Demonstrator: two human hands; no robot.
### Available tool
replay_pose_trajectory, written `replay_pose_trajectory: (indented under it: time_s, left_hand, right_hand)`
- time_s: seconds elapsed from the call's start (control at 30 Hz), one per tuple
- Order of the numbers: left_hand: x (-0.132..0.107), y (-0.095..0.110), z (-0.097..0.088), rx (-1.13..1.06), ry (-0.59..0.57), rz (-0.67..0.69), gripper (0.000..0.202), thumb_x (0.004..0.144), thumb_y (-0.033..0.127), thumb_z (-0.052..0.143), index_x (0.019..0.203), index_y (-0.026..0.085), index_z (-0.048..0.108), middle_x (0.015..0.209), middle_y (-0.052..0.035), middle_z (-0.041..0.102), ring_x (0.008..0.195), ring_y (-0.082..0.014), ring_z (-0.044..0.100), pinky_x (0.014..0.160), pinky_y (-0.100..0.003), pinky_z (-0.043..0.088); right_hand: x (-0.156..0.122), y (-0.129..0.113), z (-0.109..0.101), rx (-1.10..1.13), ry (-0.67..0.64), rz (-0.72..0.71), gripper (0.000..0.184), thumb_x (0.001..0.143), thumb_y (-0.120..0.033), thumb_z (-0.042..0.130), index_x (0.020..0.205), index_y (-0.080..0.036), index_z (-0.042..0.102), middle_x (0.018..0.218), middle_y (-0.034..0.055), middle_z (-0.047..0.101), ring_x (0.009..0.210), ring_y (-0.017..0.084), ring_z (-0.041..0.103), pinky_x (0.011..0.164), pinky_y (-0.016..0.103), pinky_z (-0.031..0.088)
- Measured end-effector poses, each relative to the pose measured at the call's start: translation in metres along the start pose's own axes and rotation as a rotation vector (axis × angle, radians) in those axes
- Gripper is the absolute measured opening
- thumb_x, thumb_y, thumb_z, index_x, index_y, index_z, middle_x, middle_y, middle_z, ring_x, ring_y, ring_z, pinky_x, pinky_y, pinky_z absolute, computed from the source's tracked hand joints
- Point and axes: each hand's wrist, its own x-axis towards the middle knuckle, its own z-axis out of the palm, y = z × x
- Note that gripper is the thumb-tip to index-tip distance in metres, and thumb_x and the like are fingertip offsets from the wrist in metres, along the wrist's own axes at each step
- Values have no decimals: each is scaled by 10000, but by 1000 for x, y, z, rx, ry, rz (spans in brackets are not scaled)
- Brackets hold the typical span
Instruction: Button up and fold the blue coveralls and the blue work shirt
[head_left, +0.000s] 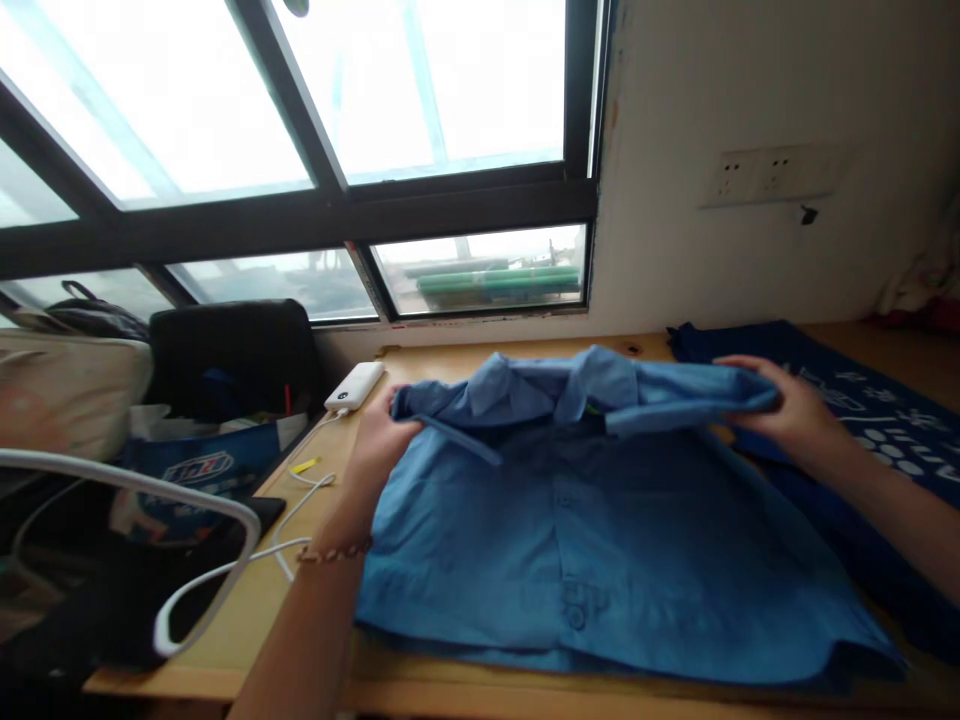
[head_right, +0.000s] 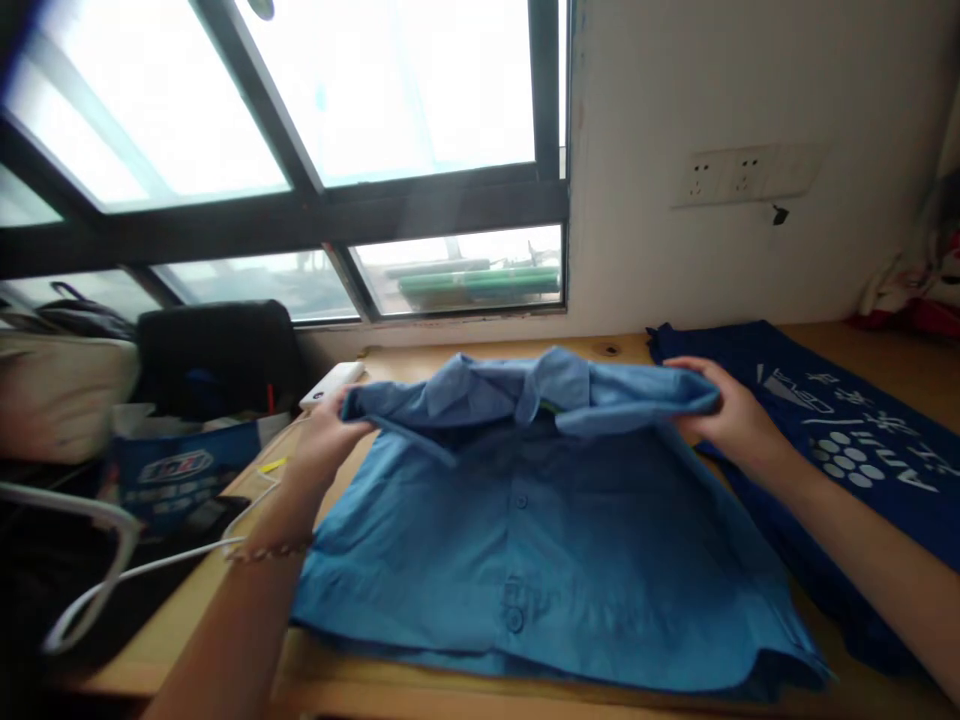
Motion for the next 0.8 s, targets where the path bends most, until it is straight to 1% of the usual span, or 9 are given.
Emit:
replay_pose_trajectory:
  time_s: [0.1, 0.13, 0.2, 0.27, 0.4, 0.5, 0.6, 0.7, 0.8]
  left_hand:
    - [-73, -29, -22, 384, -293, 49, 508, 575, 105, 477, 1072, 198, 530, 926, -29, 631, 867, -210, 576, 806, -340, 423]
    - [-92, -38, -26, 496, -353, 103, 518, 592, 100, 466, 1095, 212, 520, 957, -38, 628, 903, -219, 566, 858, -382, 390]
    - [-118, -51, -31, 682, -386, 245, 479, 644, 103, 453, 1101, 230, 518, 996, -55, 620, 938, -231, 554, 939, -476, 285]
    - [-128, -55, -33, 805, -387, 391, 390, 693, 119, 450, 1051, 239, 548, 965, -60, 625, 917, -230, 558, 963, -522, 214]
    - [-119, -44, -36, 866, -370, 582, 196, 749, 161, 459, 877, 216, 596, 845, -43, 624, 834, -201, 567, 960, -500, 245]
    - [-117, -36, -46, 762, -220, 653, 181, 777, 175, 457, 908, 190, 580, 894, -56, 606, 865, -183, 561, 962, -445, 298]
    - [-133, -37, -62, 610, -105, 712, 227, 782, 154, 457, 987, 191, 547, 1004, -68, 581, 968, -185, 536, 966, -417, 328]
    - [-156, -49, -74, 574, -185, 757, 266, 777, 122, 454, 1025, 183, 528, 1063, -79, 570, 1044, -204, 504, 964, -421, 343]
    - [-173, -66, -79, 650, -339, 795, 288, 781, 94, 436, 1033, 182, 542, 1071, -78, 583, 1060, -203, 496, 944, -393, 371]
  right_hand:
    - [-85, 20, 4, -292, -271, -79, 664, 658, -189, 595, 1272, -261, 353, 1055, 27, 593, 913, 214, 585, 780, 292, 488]
    - [-106, 26, 7, -358, -340, -146, 665, 675, -151, 549, 1291, -273, 330, 1086, 19, 582, 953, 211, 570, 810, 299, 479]
    - [-133, 33, 13, -459, -438, -274, 682, 685, -96, 479, 1311, -295, 297, 1135, 4, 557, 997, 199, 549, 849, 313, 463]
    - [-141, 35, 19, -537, -462, -342, 700, 686, -68, 438, 1326, -292, 267, 1143, 6, 552, 1005, 192, 542, 858, 329, 457]
    - [-125, 25, 19, -608, -417, -375, 657, 690, -69, 418, 1318, -221, 296, 1134, 43, 552, 1017, 192, 531, 873, 335, 446]
    - [-117, 11, 3, -641, -326, -375, 598, 705, -107, 429, 1290, -199, 343, 1156, 57, 535, 1028, 207, 525, 878, 333, 441]
    - [-131, -3, -19, -704, -214, -353, 544, 719, -143, 443, 1255, -221, 391, 1122, 54, 555, 990, 234, 544, 848, 349, 451]
    - [-163, -2, -29, -712, -221, -362, 497, 713, -144, 456, 1201, -240, 452, 1094, 39, 572, 987, 235, 545, 852, 346, 449]
    - [-194, 17, -22, -707, -294, -375, 503, 675, -119, 474, 1161, -249, 492, 1094, 16, 575, 995, 216, 544, 846, 320, 464]
